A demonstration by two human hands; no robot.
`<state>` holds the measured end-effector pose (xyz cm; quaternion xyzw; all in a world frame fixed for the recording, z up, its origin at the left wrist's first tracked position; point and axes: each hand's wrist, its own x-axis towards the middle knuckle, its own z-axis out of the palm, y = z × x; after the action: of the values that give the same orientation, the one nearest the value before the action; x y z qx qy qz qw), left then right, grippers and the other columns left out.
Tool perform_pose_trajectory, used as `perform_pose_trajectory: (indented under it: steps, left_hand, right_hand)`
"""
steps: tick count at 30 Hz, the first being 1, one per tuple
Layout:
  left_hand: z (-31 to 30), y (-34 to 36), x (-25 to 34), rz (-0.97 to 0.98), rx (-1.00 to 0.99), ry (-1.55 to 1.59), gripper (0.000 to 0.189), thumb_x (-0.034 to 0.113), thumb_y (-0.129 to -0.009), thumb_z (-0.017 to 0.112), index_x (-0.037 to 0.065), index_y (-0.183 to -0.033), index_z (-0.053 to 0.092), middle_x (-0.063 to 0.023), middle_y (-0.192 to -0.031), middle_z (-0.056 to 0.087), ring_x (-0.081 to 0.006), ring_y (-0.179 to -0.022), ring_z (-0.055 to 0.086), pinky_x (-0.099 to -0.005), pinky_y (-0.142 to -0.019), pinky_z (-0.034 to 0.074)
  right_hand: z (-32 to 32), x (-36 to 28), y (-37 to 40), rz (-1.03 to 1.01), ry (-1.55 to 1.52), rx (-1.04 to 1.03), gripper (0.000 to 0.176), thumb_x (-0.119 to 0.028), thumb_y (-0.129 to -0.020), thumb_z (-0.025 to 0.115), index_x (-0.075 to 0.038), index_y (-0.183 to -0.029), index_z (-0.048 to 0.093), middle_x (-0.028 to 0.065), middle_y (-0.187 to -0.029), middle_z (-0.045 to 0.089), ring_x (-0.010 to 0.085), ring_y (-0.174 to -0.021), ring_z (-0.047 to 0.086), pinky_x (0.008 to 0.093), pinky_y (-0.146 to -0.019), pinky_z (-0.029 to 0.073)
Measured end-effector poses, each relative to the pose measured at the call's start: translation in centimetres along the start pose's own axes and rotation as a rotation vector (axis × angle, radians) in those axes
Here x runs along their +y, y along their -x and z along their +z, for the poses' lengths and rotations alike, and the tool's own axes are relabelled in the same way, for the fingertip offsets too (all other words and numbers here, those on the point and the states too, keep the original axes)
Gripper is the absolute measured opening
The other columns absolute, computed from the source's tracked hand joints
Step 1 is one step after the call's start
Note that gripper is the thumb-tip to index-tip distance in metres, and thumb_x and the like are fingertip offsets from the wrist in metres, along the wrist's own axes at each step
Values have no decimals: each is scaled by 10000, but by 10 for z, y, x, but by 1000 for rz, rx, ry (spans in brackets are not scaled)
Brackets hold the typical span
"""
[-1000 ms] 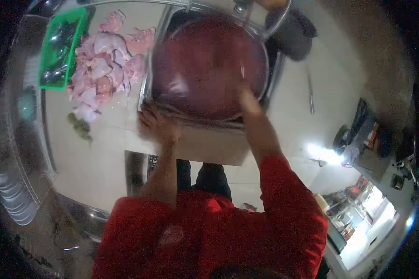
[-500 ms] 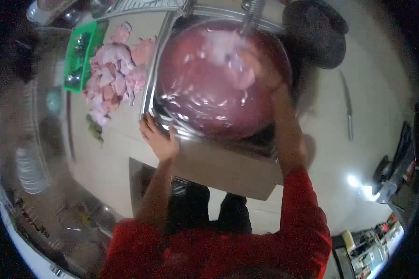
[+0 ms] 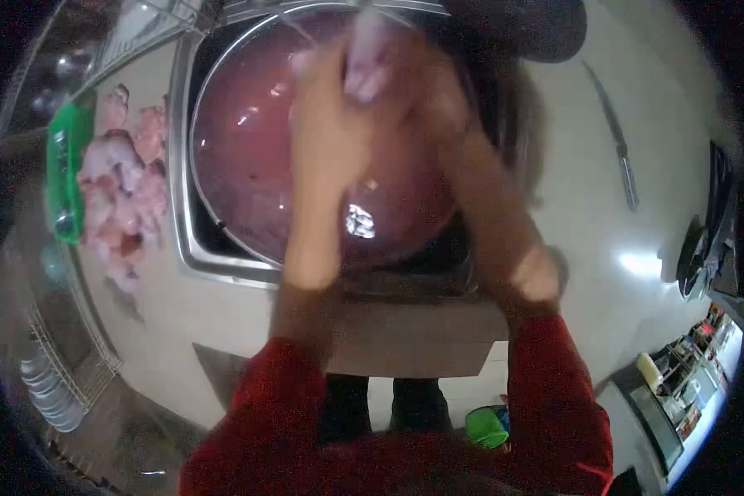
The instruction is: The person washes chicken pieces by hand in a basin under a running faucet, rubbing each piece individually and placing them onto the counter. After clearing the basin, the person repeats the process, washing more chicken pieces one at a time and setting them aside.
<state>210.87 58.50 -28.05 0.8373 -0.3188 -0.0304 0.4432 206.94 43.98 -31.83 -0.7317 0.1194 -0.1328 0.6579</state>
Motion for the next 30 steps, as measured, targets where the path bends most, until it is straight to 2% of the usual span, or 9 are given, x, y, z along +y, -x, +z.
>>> perform_pose_trajectory:
  steps: [5,6,9,10,12,20,23,25,30]
  left_hand:
    - [-4,-19,-28,45,228,153,419,268,-842,721,-20,-1135,639,-193,-976,686,-325,-915,661,-402,-796,509]
    - [-11,-18,-33,-174,203,447,391,278,-863,709,-3,-1130,656,-153,-985,690,-253,-895,654,-356,-777,507]
    - [-22,-9,-30,-378,279,736,323,297,-905,683,29,-1085,701,-40,-986,686,-88,-864,605,-248,-741,488]
    - [-25,-10,-12,-534,355,826,338,299,-901,691,17,-1087,699,-51,-987,689,-98,-871,608,-252,-753,486]
    - [-28,-8,-7,-722,453,732,396,319,-897,704,-23,-1098,689,-75,-985,693,-117,-888,612,-255,-798,476]
    - [-21,-11,-5,-372,520,783,363,263,-891,714,-6,-1128,659,-80,-982,687,-136,-938,608,-262,-853,467]
    - [-17,-5,-24,-101,300,149,332,240,-879,719,18,-1115,646,-70,-964,673,-124,-857,619,-247,-779,482]
    - [-24,-2,-30,-619,110,913,353,247,-842,748,42,-1108,637,-67,-933,667,-115,-783,629,-252,-680,494]
    - [-31,-8,-15,-620,180,1071,280,239,-866,728,47,-1047,632,-54,-846,663,-109,-702,631,-249,-587,503]
  right_hand:
    - [6,-29,8,-18,505,8,310,-202,-1004,442,-62,-1230,603,130,-1211,636,252,-1077,617,375,-983,473]
    - [12,-26,0,-431,706,71,385,-133,-867,583,-26,-1236,580,134,-1166,648,276,-1091,604,362,-976,464]
    - [19,-39,3,-613,644,48,357,-147,-910,577,-31,-1247,583,148,-1215,634,281,-1145,588,354,-1000,448]
    - [37,-70,9,-65,48,47,321,-160,-938,572,-43,-1236,603,157,-1241,620,276,-1157,585,343,-1003,441]
    - [35,-59,6,-68,67,46,325,-192,-950,582,-50,-1241,601,141,-1254,618,257,-1171,579,352,-1025,433]
    - [40,-42,-6,-100,69,23,366,-273,-979,564,-40,-1261,567,137,-1249,618,258,-1140,597,382,-1033,439]
    - [50,-8,-10,33,-412,-25,363,-276,-1006,501,-42,-1281,542,137,-1220,625,302,-1121,600,399,-1011,458]
    - [53,4,-15,-523,531,184,340,-241,-1026,435,-29,-1275,529,162,-1223,609,346,-1143,571,417,-1024,445]
    - [33,3,-18,-493,790,88,367,-204,-941,480,-28,-1260,531,183,-1252,580,346,-1150,561,417,-1001,440]
